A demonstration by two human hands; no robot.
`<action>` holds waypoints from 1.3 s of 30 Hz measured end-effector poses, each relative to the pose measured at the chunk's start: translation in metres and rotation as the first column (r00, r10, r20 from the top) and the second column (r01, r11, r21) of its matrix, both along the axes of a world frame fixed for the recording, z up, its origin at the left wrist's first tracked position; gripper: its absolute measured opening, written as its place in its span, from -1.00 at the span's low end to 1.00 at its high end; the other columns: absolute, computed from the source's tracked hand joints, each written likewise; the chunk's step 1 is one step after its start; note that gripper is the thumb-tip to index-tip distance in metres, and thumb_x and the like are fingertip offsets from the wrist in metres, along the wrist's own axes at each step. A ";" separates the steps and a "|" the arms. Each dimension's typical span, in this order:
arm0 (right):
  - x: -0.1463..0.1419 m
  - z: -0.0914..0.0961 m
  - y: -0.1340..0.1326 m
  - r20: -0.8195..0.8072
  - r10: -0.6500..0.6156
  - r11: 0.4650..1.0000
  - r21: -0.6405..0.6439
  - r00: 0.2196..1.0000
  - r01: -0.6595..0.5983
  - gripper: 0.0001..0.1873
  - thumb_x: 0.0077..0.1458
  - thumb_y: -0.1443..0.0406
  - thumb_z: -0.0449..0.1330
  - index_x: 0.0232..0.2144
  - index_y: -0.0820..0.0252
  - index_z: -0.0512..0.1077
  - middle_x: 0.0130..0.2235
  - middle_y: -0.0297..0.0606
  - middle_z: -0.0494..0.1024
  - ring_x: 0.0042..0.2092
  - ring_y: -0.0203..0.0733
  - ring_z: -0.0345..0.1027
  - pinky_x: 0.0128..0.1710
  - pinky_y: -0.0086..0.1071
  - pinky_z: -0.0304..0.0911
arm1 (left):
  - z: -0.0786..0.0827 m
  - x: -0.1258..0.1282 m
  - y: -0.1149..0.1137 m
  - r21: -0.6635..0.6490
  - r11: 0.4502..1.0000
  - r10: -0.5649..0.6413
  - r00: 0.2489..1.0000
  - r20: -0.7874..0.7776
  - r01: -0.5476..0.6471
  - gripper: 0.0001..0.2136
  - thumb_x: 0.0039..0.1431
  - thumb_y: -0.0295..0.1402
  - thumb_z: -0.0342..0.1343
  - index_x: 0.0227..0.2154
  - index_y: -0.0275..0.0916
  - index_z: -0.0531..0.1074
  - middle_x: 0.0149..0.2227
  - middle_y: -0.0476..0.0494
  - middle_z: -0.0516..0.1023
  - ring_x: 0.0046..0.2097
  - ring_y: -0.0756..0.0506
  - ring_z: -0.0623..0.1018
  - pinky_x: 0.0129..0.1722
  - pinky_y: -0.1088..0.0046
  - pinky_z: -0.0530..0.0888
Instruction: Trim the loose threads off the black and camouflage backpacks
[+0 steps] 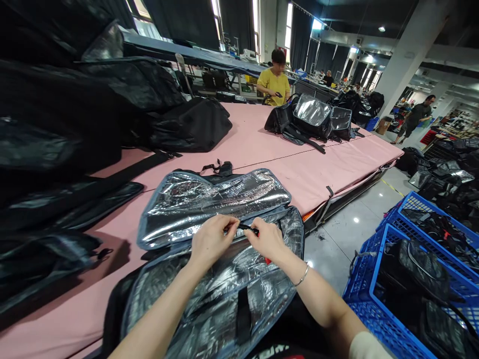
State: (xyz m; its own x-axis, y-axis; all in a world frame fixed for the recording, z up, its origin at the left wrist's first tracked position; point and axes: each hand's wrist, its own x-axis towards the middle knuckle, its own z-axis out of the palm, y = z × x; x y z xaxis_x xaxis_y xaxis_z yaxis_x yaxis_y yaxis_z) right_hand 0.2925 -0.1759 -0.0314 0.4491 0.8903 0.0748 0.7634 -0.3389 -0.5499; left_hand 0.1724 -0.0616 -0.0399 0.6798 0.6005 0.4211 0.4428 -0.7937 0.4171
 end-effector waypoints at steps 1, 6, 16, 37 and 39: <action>0.001 0.000 0.000 0.004 0.005 1.000 0.002 1.000 -0.005 -0.85 0.15 0.13 0.09 -0.32 0.04 0.35 -0.45 -0.38 0.47 -0.35 -0.15 0.40 -0.41 -0.44 0.09 | 0.000 -0.001 -0.001 -0.001 1.000 -0.004 1.000 0.013 0.004 -0.75 0.17 -0.21 -0.10 -0.42 -0.20 0.42 -0.38 -0.15 0.54 -0.32 -0.13 0.49 -0.36 0.40 0.36; 0.013 -0.005 -0.004 -0.103 0.014 0.996 0.094 0.995 -0.005 -0.84 0.16 0.13 0.08 -0.34 0.05 0.37 -0.41 -0.42 0.50 -0.33 -0.22 0.41 -0.37 -0.48 0.14 | 0.005 -0.012 -0.007 -0.004 0.993 -0.115 0.991 0.074 0.115 -0.69 0.23 -0.20 -0.16 -0.48 -0.20 0.39 -0.43 -0.12 0.51 -0.34 -0.09 0.47 -0.31 0.40 0.37; 0.034 -0.009 0.024 -0.002 -0.007 0.999 0.041 1.000 0.007 -0.78 0.11 0.11 0.19 -0.19 -0.03 0.44 -0.21 -0.35 0.59 -0.12 -0.13 0.44 -0.20 -0.38 0.23 | 0.002 -0.010 0.006 0.017 0.999 -0.045 0.988 -0.149 0.048 -0.66 0.19 -0.14 -0.13 -0.32 -0.17 0.50 -0.22 -0.19 0.57 -0.16 -0.21 0.50 -0.17 0.29 0.39; 0.067 0.012 0.016 0.377 0.309 0.921 0.108 0.873 -0.373 -0.81 0.20 0.31 0.13 -0.12 0.08 0.43 -0.07 -0.25 0.49 -0.06 -0.15 0.25 -0.09 -0.30 0.09 | 0.024 0.010 0.028 -0.295 0.945 -0.023 0.874 -0.485 -0.139 -0.70 0.09 -0.14 -0.12 -0.47 -0.12 0.48 -0.38 -0.04 0.59 -0.30 -0.14 0.53 -0.42 0.48 0.26; 0.071 0.014 0.019 0.502 0.360 0.879 0.100 0.786 -0.467 -0.81 0.23 0.33 0.10 -0.14 0.11 0.45 -0.11 -0.24 0.51 -0.13 -0.17 0.25 -0.16 -0.31 0.08 | 0.024 0.010 0.028 -0.299 0.944 -0.023 0.874 -0.485 -0.141 -0.70 0.09 -0.13 -0.12 -0.45 -0.11 0.48 -0.36 -0.04 0.59 -0.28 -0.16 0.53 -0.40 0.48 0.27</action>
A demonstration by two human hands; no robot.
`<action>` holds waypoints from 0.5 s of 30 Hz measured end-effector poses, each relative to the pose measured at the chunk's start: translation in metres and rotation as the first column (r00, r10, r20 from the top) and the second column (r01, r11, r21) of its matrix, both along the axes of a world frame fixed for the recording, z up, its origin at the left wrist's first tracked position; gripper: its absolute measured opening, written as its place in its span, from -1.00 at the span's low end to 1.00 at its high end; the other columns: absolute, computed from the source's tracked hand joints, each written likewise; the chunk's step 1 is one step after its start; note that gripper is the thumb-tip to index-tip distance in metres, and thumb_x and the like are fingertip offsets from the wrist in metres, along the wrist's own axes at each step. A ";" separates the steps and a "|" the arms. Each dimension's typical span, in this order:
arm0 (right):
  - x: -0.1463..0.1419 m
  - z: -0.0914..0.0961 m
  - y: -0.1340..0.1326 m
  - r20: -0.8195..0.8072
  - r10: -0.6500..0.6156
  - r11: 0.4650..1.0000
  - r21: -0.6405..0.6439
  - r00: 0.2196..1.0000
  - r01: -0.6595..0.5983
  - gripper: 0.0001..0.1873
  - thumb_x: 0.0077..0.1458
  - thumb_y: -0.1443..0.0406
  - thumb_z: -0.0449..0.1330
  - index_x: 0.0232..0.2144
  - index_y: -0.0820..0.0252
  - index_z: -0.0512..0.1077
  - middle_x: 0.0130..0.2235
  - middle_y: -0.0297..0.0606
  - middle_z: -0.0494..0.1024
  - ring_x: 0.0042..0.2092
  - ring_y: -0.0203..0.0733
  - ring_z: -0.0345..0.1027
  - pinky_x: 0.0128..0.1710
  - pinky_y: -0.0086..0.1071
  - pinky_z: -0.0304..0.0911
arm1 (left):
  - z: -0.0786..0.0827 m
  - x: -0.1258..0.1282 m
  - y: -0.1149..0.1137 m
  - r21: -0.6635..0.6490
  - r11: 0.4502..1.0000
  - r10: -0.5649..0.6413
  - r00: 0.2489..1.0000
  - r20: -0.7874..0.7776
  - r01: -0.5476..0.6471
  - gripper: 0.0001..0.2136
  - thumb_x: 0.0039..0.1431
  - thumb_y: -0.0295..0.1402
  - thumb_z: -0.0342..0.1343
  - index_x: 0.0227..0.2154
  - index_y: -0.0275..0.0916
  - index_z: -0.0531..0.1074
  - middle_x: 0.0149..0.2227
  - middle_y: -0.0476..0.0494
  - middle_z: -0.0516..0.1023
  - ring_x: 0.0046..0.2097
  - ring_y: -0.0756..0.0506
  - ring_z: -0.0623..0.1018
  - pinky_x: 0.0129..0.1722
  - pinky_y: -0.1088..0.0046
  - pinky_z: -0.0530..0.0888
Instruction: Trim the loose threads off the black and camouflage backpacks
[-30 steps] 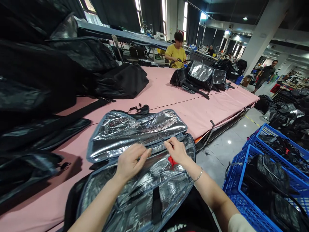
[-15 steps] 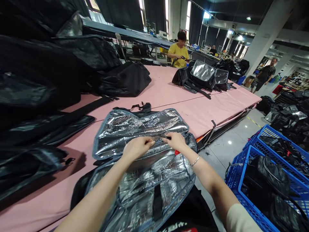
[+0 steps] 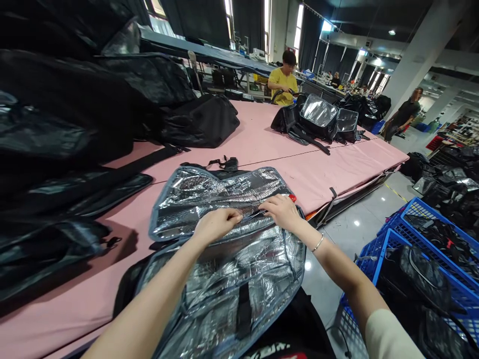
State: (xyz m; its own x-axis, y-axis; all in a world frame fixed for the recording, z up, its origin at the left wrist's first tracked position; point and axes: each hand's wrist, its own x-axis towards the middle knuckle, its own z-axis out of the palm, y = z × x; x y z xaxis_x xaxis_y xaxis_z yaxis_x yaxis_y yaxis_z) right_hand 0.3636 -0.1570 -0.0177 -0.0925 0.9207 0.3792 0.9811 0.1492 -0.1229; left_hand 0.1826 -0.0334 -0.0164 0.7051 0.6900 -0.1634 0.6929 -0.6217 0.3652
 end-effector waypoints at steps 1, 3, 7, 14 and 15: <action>0.001 0.000 0.001 0.041 0.021 1.000 0.016 0.999 -0.022 -0.81 0.24 0.33 0.08 -0.14 0.12 0.45 -0.13 -0.23 0.52 -0.16 -0.17 0.24 -0.20 -0.31 0.06 | 0.000 0.000 0.000 -0.001 1.000 0.002 1.000 0.001 -0.002 -0.70 0.09 -0.13 -0.12 -0.44 -0.11 0.48 -0.35 -0.04 0.59 -0.28 -0.16 0.53 -0.40 0.47 0.27; 0.003 0.000 0.004 0.100 0.041 0.998 0.043 0.994 -0.045 -0.80 0.25 0.34 0.06 -0.15 0.13 0.46 -0.16 -0.24 0.53 -0.19 -0.17 0.23 -0.24 -0.31 0.04 | 0.000 -0.001 -0.001 -0.001 1.000 0.006 1.000 0.006 -0.006 -0.69 0.08 -0.13 -0.12 -0.42 -0.11 0.49 -0.34 -0.04 0.60 -0.26 -0.17 0.53 -0.38 0.47 0.28; 0.005 0.000 0.009 0.166 0.092 0.991 0.081 0.982 -0.106 -0.78 0.25 0.39 0.05 -0.16 0.14 0.47 -0.20 -0.26 0.54 -0.20 -0.17 0.20 -0.28 -0.32 0.00 | 0.000 -0.001 -0.001 -0.006 1.000 0.008 1.000 0.019 -0.008 -0.69 0.08 -0.12 -0.11 -0.42 -0.10 0.50 -0.31 -0.04 0.60 -0.25 -0.16 0.53 -0.36 0.47 0.29; 0.013 0.000 0.016 0.233 0.185 0.978 0.055 0.955 -0.203 -0.73 0.25 0.42 0.01 -0.17 0.11 0.48 -0.19 -0.24 0.52 -0.20 -0.17 0.18 -0.25 -0.33 0.02 | -0.002 -0.001 -0.001 -0.008 1.000 0.004 1.000 0.025 -0.004 -0.69 0.08 -0.12 -0.12 -0.41 -0.11 0.48 -0.32 -0.05 0.60 -0.25 -0.17 0.53 -0.38 0.47 0.28; 0.014 0.001 0.017 0.232 0.196 0.976 0.045 0.953 -0.211 -0.74 0.25 0.43 0.01 -0.17 0.12 0.48 -0.19 -0.24 0.52 -0.20 -0.17 0.17 -0.25 -0.33 0.02 | -0.002 -0.002 -0.001 -0.008 1.000 0.002 1.000 0.028 -0.002 -0.70 0.08 -0.12 -0.12 -0.42 -0.11 0.48 -0.31 -0.05 0.60 -0.24 -0.16 0.53 -0.38 0.47 0.27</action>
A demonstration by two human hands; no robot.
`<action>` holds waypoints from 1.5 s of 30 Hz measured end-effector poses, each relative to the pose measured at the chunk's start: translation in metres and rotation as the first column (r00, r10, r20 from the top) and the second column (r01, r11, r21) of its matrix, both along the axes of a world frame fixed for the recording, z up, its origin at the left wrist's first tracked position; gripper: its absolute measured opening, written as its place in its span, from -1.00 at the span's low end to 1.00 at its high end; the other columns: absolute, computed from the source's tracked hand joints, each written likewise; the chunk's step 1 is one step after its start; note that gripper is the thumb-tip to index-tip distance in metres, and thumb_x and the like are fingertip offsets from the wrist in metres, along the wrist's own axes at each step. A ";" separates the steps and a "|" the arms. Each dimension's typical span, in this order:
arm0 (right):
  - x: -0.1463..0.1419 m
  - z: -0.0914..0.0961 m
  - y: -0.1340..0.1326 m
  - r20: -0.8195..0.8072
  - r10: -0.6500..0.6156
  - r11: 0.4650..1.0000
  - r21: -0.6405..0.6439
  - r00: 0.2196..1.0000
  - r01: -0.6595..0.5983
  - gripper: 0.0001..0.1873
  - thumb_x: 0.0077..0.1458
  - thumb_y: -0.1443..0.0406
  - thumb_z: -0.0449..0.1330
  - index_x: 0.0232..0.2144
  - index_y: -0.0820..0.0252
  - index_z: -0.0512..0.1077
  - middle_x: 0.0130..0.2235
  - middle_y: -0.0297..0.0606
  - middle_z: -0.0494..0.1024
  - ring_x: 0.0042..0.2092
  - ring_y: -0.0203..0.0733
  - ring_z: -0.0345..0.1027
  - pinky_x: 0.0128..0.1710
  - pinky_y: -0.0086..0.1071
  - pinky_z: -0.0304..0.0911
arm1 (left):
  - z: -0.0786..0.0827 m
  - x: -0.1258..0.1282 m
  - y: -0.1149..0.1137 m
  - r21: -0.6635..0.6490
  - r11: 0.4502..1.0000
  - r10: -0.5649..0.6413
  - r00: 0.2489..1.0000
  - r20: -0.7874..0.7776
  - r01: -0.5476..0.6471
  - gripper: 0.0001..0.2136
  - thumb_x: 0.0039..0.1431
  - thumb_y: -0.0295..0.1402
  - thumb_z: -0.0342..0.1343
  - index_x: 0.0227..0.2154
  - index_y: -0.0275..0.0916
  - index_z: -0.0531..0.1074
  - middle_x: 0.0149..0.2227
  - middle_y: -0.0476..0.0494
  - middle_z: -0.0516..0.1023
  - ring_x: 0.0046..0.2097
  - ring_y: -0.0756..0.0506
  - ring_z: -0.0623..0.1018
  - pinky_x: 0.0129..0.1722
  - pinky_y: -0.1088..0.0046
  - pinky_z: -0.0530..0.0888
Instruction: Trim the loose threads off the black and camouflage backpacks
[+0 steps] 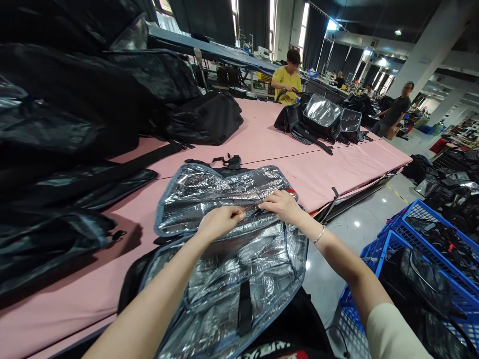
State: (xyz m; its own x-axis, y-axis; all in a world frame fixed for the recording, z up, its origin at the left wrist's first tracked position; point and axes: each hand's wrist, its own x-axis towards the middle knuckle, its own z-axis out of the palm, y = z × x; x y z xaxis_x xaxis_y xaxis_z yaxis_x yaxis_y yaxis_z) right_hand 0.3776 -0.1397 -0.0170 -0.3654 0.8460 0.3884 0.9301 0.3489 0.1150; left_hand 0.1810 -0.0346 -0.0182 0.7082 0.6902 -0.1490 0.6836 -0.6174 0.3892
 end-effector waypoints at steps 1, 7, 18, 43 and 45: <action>0.001 0.001 0.001 0.002 0.009 1.000 -0.011 1.000 -0.009 -0.74 0.25 0.43 0.01 -0.17 0.12 0.48 -0.19 -0.24 0.52 -0.20 -0.17 0.17 -0.25 -0.33 0.02 | 0.000 0.000 0.000 0.001 1.000 -0.002 1.000 0.002 0.002 -0.70 0.08 -0.13 -0.12 -0.43 -0.11 0.47 -0.31 -0.05 0.60 -0.24 -0.16 0.53 -0.38 0.47 0.27; 0.003 0.011 0.010 0.008 0.066 0.990 -0.123 0.998 -0.065 -0.74 0.23 0.45 0.02 -0.19 0.15 0.47 -0.23 -0.23 0.51 -0.22 -0.15 0.16 -0.28 -0.33 0.00 | 0.003 0.000 -0.004 0.011 1.000 -0.004 1.000 0.002 0.004 -0.70 0.09 -0.13 -0.14 -0.48 -0.12 0.45 -0.37 -0.05 0.59 -0.28 -0.15 0.53 -0.41 0.46 0.26; -0.001 0.016 0.027 -0.102 0.094 0.949 -0.292 0.990 -0.121 -0.83 0.11 0.39 0.22 -0.20 0.19 0.46 -0.24 -0.24 0.50 -0.21 -0.16 0.21 -0.19 -0.34 0.07 | 0.000 -0.001 -0.003 0.034 0.999 -0.004 1.000 -0.013 0.005 -0.71 0.08 -0.15 -0.14 -0.44 -0.09 0.47 -0.32 -0.03 0.60 -0.24 -0.16 0.54 -0.39 0.47 0.28; -0.004 0.014 0.046 -0.201 0.152 0.908 -0.358 0.968 -0.217 -0.90 0.03 0.39 0.29 -0.33 0.20 0.49 -0.26 -0.28 0.58 -0.23 -0.19 0.32 -0.16 -0.36 0.16 | -0.002 -0.002 -0.002 0.030 0.998 -0.062 0.998 0.011 0.062 -0.74 0.08 -0.21 -0.16 -0.53 -0.13 0.39 -0.45 -0.06 0.54 -0.35 -0.13 0.51 -0.45 0.48 0.24; -0.001 0.013 0.041 -0.209 0.150 0.915 -0.340 0.966 -0.216 -0.92 0.06 0.39 0.26 -0.31 0.20 0.48 -0.25 -0.27 0.58 -0.21 -0.19 0.33 -0.14 -0.36 0.17 | -0.001 -0.002 -0.003 0.028 0.998 -0.065 0.998 0.018 0.064 -0.73 0.09 -0.20 -0.17 -0.55 -0.14 0.36 -0.46 -0.06 0.53 -0.36 -0.13 0.50 -0.45 0.47 0.24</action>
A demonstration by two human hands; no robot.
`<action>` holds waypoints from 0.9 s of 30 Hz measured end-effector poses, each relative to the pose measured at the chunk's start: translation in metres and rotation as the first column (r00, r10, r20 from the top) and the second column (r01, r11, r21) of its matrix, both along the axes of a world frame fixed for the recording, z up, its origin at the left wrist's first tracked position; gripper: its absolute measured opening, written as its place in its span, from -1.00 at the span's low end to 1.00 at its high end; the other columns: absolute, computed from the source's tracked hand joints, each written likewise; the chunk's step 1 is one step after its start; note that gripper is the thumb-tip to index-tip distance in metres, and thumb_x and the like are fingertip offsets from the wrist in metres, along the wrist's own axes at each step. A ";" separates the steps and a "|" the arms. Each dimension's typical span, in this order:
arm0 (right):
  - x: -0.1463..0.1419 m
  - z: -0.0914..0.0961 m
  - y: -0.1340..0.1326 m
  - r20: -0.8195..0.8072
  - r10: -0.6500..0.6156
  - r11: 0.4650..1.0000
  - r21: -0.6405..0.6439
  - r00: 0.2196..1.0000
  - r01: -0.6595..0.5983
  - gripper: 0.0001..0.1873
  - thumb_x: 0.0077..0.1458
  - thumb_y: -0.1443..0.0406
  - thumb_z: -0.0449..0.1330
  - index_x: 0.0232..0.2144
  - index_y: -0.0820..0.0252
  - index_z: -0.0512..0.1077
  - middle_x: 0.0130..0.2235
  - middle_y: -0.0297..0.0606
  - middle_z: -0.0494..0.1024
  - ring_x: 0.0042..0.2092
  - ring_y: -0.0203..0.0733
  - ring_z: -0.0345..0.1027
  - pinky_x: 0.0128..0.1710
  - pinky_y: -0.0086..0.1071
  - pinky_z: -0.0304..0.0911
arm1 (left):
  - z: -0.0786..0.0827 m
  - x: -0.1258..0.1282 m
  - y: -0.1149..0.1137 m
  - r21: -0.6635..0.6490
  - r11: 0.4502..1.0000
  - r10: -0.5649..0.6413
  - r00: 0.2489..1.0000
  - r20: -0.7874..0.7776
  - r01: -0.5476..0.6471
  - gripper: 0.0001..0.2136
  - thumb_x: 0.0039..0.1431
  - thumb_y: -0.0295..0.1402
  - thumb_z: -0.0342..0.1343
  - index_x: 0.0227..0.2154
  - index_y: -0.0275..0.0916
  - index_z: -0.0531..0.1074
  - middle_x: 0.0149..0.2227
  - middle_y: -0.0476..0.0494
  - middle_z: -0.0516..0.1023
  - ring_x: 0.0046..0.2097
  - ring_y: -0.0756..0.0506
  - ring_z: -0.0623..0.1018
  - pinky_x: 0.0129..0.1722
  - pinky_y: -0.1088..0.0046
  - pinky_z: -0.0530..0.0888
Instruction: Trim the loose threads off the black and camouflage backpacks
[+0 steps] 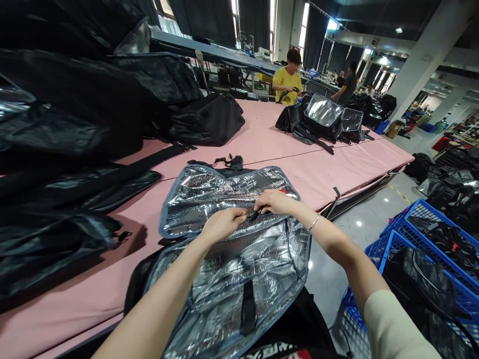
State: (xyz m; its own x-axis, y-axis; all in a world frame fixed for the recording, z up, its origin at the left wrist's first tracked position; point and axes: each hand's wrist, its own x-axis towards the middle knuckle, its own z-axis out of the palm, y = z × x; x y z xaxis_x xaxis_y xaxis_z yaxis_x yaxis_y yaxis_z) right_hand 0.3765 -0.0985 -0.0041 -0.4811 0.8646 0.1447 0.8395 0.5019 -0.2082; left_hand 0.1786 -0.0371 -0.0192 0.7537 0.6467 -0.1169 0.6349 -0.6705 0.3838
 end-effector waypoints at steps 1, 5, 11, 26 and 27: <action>0.002 0.000 -0.002 -0.005 -0.006 1.000 0.011 1.000 0.006 -0.91 0.07 0.39 0.25 -0.30 0.21 0.48 -0.25 -0.26 0.58 -0.20 -0.19 0.34 -0.12 -0.36 0.16 | 0.001 0.000 -0.001 -0.002 1.000 -0.001 1.000 0.004 0.001 -0.73 0.09 -0.19 -0.18 -0.55 -0.14 0.36 -0.45 -0.05 0.53 -0.36 -0.13 0.50 -0.44 0.47 0.24; 0.015 -0.001 -0.013 -0.010 -0.042 0.998 0.054 0.999 0.043 -0.88 0.10 0.38 0.23 -0.25 0.24 0.48 -0.23 -0.22 0.57 -0.19 -0.19 0.33 -0.11 -0.36 0.16 | 0.003 -0.001 -0.002 -0.010 1.000 -0.002 1.000 0.018 0.002 -0.70 0.10 -0.16 -0.19 -0.54 -0.14 0.36 -0.43 -0.06 0.55 -0.35 -0.13 0.51 -0.43 0.47 0.25; 0.024 -0.003 -0.028 0.019 -0.090 0.990 0.111 0.996 0.087 -0.85 0.19 0.36 0.13 -0.21 0.22 0.48 -0.20 -0.19 0.55 -0.20 -0.17 0.26 -0.16 -0.35 0.12 | 0.000 0.000 -0.001 -0.013 1.000 0.005 1.000 0.025 -0.005 -0.70 0.09 -0.15 -0.17 -0.49 -0.14 0.41 -0.37 -0.07 0.57 -0.31 -0.15 0.52 -0.40 0.46 0.27; 0.009 0.004 -0.041 0.272 -0.149 0.931 0.362 0.951 0.043 -0.77 0.28 0.38 0.00 -0.23 0.14 0.46 -0.24 -0.24 0.52 -0.19 -0.17 0.16 -0.26 -0.31 -0.03 | -0.003 0.000 -0.001 0.003 1.000 0.013 1.000 0.024 -0.013 -0.69 0.11 -0.14 -0.17 -0.45 -0.12 0.44 -0.32 -0.04 0.59 -0.28 -0.14 0.53 -0.41 0.47 0.28; 0.009 0.004 -0.041 0.275 -0.145 0.933 0.358 0.950 0.039 -0.77 0.28 0.38 0.00 -0.23 0.14 0.46 -0.25 -0.24 0.51 -0.19 -0.17 0.16 -0.26 -0.31 -0.03 | -0.003 0.000 0.000 0.003 1.000 0.012 1.000 0.023 -0.012 -0.69 0.11 -0.14 -0.18 -0.45 -0.12 0.44 -0.32 -0.04 0.59 -0.28 -0.14 0.53 -0.41 0.48 0.28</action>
State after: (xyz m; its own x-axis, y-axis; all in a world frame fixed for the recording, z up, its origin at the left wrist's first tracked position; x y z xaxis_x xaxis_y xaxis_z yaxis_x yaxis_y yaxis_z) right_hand 0.3851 -0.1391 0.0002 -0.4682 0.8289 0.3060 0.8816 0.4150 0.2247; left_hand 0.1784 -0.0376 -0.0224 0.7481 0.6563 -0.0980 0.6343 -0.6638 0.3964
